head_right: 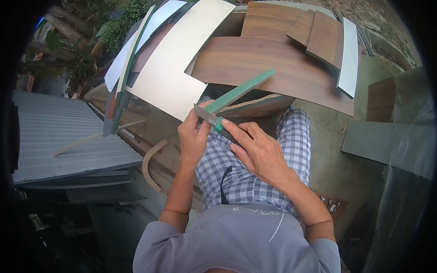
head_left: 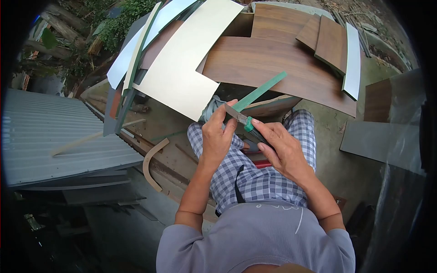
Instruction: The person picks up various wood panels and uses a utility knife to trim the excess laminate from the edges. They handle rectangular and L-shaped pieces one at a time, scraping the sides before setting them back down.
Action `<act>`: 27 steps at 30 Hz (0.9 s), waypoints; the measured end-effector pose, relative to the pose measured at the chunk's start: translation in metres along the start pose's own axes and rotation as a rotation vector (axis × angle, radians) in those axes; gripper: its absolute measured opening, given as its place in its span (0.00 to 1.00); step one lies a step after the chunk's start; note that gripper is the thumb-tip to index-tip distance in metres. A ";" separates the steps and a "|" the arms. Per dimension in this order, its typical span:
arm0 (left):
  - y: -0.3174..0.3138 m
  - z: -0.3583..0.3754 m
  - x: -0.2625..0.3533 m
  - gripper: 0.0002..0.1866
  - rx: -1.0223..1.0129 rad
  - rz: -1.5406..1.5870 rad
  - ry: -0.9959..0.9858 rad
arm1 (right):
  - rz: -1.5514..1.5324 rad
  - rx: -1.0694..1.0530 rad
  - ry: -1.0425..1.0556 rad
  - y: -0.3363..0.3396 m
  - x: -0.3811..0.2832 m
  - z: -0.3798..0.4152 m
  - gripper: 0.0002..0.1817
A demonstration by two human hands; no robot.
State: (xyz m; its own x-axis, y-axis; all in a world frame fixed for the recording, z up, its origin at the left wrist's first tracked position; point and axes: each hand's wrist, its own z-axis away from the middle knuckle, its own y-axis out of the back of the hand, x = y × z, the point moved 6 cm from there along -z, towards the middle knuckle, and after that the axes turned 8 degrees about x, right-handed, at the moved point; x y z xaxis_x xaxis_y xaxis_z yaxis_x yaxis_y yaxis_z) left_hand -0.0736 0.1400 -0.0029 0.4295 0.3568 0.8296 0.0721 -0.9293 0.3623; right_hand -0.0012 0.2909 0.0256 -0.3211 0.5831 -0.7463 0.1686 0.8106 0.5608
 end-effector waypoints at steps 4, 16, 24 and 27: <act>0.001 0.002 -0.005 0.17 -0.025 0.047 0.105 | 0.027 -0.068 -0.037 -0.008 0.011 0.004 0.29; -0.003 0.008 -0.008 0.15 -0.022 0.035 0.236 | 0.152 0.070 -0.197 0.006 0.097 0.001 0.25; 0.001 0.013 -0.013 0.15 0.025 0.045 0.184 | 0.232 0.170 -0.354 0.023 0.182 -0.011 0.25; 0.004 0.013 -0.014 0.14 0.038 0.052 0.204 | 0.166 0.290 -0.184 0.023 0.215 -0.014 0.26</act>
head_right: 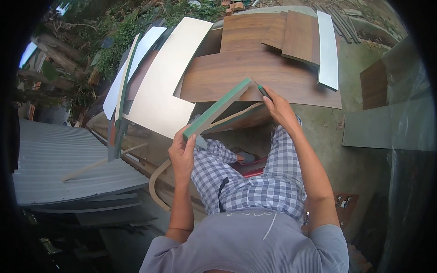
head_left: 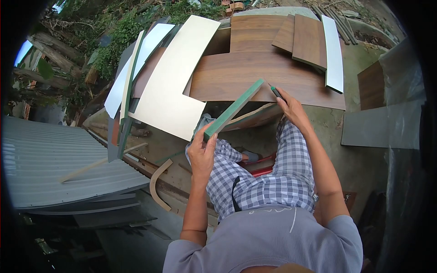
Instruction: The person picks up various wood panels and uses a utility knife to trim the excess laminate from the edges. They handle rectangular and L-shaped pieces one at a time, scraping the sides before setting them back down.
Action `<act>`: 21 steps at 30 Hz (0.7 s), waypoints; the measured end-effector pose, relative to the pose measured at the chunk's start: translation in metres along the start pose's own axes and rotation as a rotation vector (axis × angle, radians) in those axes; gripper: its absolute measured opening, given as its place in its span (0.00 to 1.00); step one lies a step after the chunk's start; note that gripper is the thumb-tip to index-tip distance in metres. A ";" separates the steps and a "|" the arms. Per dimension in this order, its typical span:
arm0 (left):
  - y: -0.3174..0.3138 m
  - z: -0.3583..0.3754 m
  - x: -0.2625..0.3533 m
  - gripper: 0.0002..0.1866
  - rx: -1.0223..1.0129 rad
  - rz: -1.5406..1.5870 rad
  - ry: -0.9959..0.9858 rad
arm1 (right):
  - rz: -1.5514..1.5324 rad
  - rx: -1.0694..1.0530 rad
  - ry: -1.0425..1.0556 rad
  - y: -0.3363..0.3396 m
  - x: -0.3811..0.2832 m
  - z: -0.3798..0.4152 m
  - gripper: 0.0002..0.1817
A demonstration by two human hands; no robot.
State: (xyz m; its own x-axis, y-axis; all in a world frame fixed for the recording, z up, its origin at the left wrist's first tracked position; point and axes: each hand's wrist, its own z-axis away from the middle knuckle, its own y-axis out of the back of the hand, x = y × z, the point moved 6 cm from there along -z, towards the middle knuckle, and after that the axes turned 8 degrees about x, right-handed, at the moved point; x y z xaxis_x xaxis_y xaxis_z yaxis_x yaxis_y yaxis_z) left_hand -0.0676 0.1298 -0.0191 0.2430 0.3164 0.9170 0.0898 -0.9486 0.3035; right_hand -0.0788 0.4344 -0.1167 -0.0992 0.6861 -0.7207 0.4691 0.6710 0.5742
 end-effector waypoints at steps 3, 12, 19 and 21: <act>0.004 -0.002 -0.012 0.13 0.015 0.051 0.064 | -0.452 -0.296 -0.548 -0.002 0.001 -0.005 0.26; 0.010 -0.005 -0.035 0.14 0.048 0.124 0.086 | -0.643 -0.543 -0.739 -0.016 0.015 0.011 0.25; 0.009 0.010 -0.066 0.26 -0.183 0.071 0.459 | -0.570 -0.445 -0.679 -0.017 0.008 0.022 0.26; 0.001 0.023 -0.078 0.28 -0.246 0.221 0.627 | -0.558 -0.408 -0.637 -0.019 0.002 0.028 0.26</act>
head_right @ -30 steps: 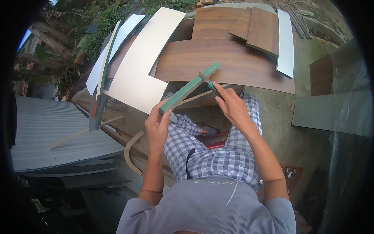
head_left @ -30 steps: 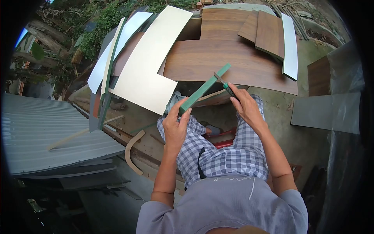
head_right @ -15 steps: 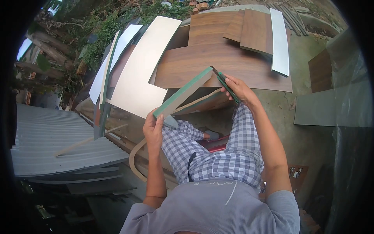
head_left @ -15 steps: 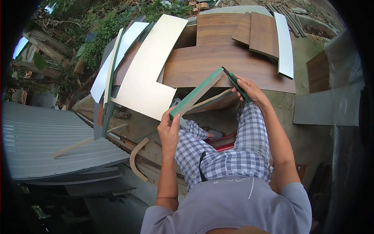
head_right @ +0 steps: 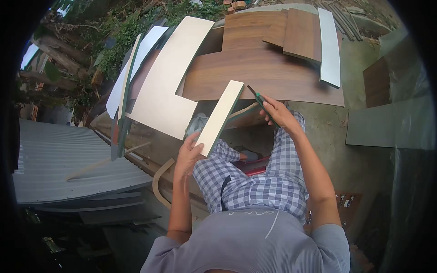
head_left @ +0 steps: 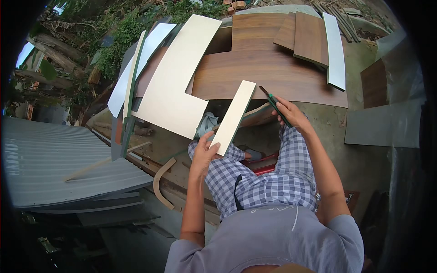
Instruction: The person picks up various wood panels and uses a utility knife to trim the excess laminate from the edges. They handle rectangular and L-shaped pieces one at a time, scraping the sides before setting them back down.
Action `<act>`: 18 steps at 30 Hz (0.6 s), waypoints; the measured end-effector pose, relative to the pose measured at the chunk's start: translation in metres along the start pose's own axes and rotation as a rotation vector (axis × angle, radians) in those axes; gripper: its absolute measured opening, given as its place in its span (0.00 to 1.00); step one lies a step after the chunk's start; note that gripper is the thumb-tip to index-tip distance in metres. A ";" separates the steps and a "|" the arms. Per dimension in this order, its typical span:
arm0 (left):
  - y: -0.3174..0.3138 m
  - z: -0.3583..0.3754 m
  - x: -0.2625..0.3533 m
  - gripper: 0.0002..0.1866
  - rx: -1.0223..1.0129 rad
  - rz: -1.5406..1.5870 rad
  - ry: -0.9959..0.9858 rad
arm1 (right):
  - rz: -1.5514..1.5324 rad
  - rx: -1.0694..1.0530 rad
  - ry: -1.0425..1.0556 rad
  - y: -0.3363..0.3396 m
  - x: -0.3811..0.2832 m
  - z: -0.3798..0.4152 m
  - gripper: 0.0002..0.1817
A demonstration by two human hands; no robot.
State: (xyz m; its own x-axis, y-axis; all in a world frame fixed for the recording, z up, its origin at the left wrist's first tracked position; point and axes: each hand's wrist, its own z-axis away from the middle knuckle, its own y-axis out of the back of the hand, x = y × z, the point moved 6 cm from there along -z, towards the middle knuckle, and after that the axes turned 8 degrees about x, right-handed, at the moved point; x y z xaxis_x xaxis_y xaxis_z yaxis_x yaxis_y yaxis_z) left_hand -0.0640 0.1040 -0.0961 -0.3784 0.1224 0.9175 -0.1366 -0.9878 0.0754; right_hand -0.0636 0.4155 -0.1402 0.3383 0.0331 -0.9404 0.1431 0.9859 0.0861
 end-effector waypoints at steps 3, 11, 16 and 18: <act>-0.020 0.004 -0.014 0.32 -0.209 0.135 0.168 | 0.023 0.021 0.086 -0.011 0.007 0.007 0.26; -0.058 0.011 0.008 0.25 -0.239 0.520 0.211 | 0.280 0.053 0.664 -0.060 -0.038 0.100 0.27; -0.061 0.017 0.015 0.23 -0.254 0.598 0.259 | 0.454 -0.139 0.864 -0.084 -0.045 0.132 0.31; -0.063 0.020 0.015 0.23 -0.285 0.608 0.257 | 0.489 -0.120 0.871 -0.082 -0.044 0.130 0.31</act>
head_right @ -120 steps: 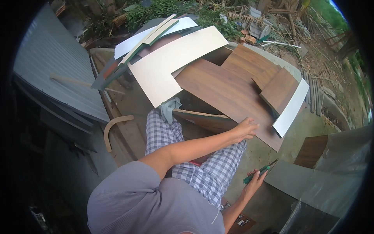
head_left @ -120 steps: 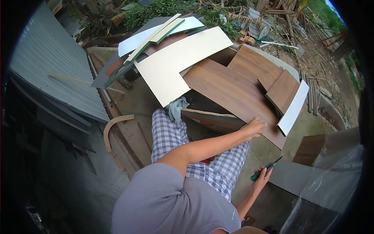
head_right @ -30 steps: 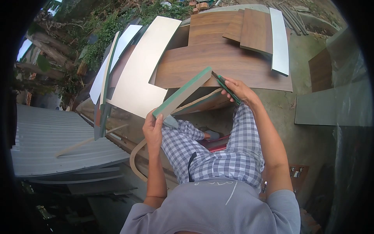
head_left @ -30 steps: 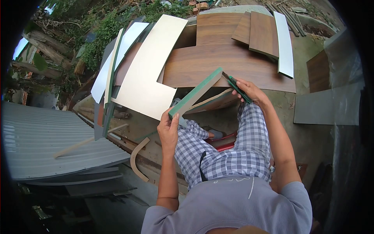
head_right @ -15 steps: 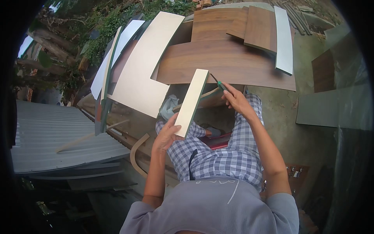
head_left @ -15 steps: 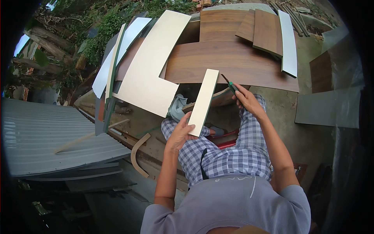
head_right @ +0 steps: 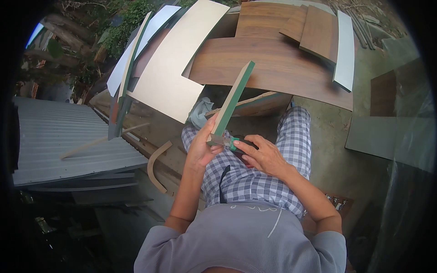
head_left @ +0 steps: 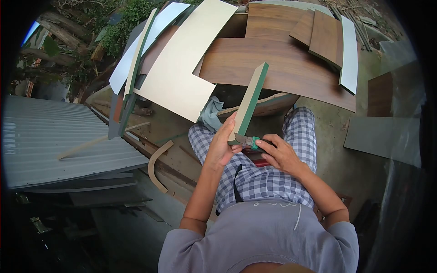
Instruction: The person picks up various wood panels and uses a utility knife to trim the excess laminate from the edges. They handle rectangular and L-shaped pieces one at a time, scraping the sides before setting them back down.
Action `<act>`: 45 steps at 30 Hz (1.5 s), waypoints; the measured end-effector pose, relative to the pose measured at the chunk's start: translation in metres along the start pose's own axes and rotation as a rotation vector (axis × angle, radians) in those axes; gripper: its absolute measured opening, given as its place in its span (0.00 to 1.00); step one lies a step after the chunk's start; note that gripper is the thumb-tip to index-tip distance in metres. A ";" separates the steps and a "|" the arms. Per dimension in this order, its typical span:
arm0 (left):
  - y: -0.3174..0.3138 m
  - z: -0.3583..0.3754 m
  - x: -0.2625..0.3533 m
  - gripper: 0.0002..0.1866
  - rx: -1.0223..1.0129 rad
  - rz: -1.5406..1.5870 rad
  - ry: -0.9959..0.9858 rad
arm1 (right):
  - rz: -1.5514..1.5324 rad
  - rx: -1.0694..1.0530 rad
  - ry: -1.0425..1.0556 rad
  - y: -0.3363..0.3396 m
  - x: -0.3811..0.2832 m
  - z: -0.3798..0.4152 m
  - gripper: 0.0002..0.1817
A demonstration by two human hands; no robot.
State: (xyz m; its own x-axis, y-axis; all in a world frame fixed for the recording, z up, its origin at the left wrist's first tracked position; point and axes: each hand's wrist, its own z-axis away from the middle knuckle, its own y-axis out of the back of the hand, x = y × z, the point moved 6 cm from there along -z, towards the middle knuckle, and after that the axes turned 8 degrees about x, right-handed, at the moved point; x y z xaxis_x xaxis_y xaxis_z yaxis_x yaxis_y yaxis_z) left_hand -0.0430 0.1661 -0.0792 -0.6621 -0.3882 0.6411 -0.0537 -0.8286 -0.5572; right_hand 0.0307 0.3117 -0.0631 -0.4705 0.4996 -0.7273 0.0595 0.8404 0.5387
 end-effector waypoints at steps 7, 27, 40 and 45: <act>-0.005 0.024 0.003 0.27 -0.122 -0.027 -0.004 | 0.123 0.156 -0.034 0.030 0.031 -0.015 0.30; -0.191 -0.073 0.037 0.25 -0.245 -0.472 -0.322 | -0.100 0.278 -0.403 0.007 0.111 0.052 0.26; -0.326 -0.287 -0.042 0.19 -0.243 -0.736 -0.481 | -0.199 0.246 -0.501 0.009 0.129 0.079 0.26; -0.329 -0.282 -0.032 0.26 -0.095 -1.210 -0.661 | -0.202 0.244 -0.493 0.008 0.132 0.076 0.26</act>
State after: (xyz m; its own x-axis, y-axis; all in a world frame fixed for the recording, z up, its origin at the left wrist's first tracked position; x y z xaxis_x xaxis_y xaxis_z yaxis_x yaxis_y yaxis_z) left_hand -0.2149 0.5644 -0.0647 0.3056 0.4069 0.8608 -0.4029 -0.7639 0.5042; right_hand 0.0355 0.4006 -0.1870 -0.0317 0.3142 -0.9488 0.2403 0.9239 0.2979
